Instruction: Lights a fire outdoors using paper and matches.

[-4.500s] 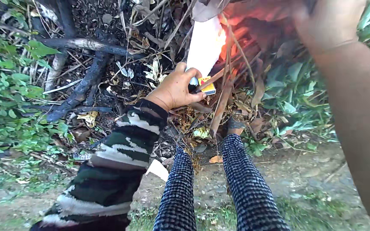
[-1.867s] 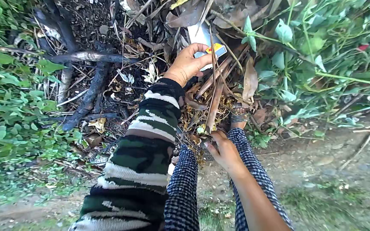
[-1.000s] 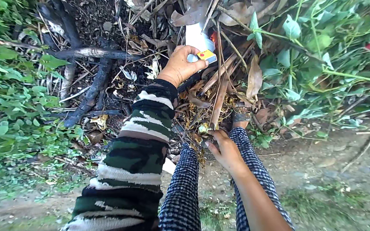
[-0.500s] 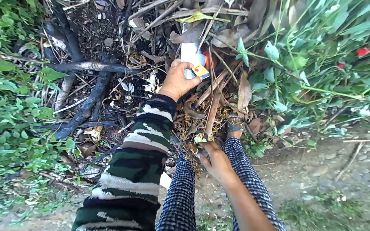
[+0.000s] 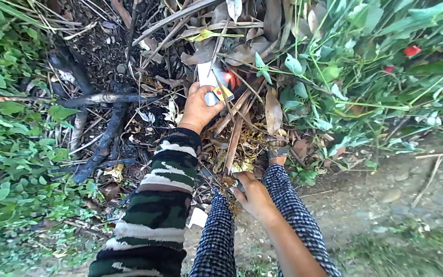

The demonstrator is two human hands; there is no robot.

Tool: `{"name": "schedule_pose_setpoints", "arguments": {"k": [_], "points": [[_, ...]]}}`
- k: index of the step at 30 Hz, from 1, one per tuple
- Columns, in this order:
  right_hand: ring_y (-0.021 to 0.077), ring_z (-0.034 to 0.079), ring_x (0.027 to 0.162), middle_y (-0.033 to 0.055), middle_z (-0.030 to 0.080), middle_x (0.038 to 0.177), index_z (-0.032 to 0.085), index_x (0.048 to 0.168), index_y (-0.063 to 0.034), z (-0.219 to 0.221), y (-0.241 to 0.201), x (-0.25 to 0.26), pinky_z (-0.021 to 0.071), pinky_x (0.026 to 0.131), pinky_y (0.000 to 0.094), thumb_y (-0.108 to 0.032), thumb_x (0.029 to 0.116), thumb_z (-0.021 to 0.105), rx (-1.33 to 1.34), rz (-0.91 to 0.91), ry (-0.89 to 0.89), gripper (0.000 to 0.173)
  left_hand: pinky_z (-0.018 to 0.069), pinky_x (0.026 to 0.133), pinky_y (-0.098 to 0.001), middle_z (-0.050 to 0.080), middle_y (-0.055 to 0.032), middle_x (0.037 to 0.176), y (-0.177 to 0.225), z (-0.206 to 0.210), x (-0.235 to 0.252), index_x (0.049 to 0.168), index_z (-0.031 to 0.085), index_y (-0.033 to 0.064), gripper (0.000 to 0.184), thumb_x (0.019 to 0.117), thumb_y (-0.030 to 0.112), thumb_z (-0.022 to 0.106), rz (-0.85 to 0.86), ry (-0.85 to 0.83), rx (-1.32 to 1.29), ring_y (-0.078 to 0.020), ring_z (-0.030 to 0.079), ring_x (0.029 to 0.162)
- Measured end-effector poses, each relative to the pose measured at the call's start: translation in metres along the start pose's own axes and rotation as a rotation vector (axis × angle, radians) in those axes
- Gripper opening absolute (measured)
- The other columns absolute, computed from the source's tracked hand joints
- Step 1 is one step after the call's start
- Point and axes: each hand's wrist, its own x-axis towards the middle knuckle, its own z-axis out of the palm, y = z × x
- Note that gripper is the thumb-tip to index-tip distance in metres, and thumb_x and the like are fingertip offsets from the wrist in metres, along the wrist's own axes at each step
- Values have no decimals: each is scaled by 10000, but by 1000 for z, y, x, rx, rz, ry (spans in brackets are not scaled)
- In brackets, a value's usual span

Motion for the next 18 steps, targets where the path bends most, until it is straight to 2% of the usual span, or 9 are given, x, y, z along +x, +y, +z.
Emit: {"name": "schedule_pose_setpoints", "arguments": {"k": [5, 12, 18], "points": [[307, 622, 1244, 173, 585, 1423, 585, 1424, -62, -2, 2, -1, 508, 1051, 443, -285, 1033, 593, 12, -4, 10, 449, 436, 1091, -509, 462, -249, 1487, 2, 3, 0, 1279, 633, 4, 475, 886, 206, 808, -13, 10, 7, -352, 498, 1347], [304, 623, 1239, 175, 583, 1422, 577, 1430, -57, -1, 0, -1, 504, 1054, 441, -280, 1036, 589, 22, -1, 3, 453, 424, 1106, -493, 420, -245, 1531, 5, 4, -2, 1293, 622, 17, 501, 895, 256, 810, -47, 5, 8, -342, 472, 1380], [310, 618, 1246, 178, 584, 1420, 581, 1426, -54, 0, 0, 0, 502, 1056, 439, -282, 1035, 593, 19, -6, 10, 453, 425, 1103, -483, 428, -239, 1521, 7, 4, -3, 1290, 625, 20, 495, 886, 236, 813, -51, 9, 5, -336, 478, 1370]]}}
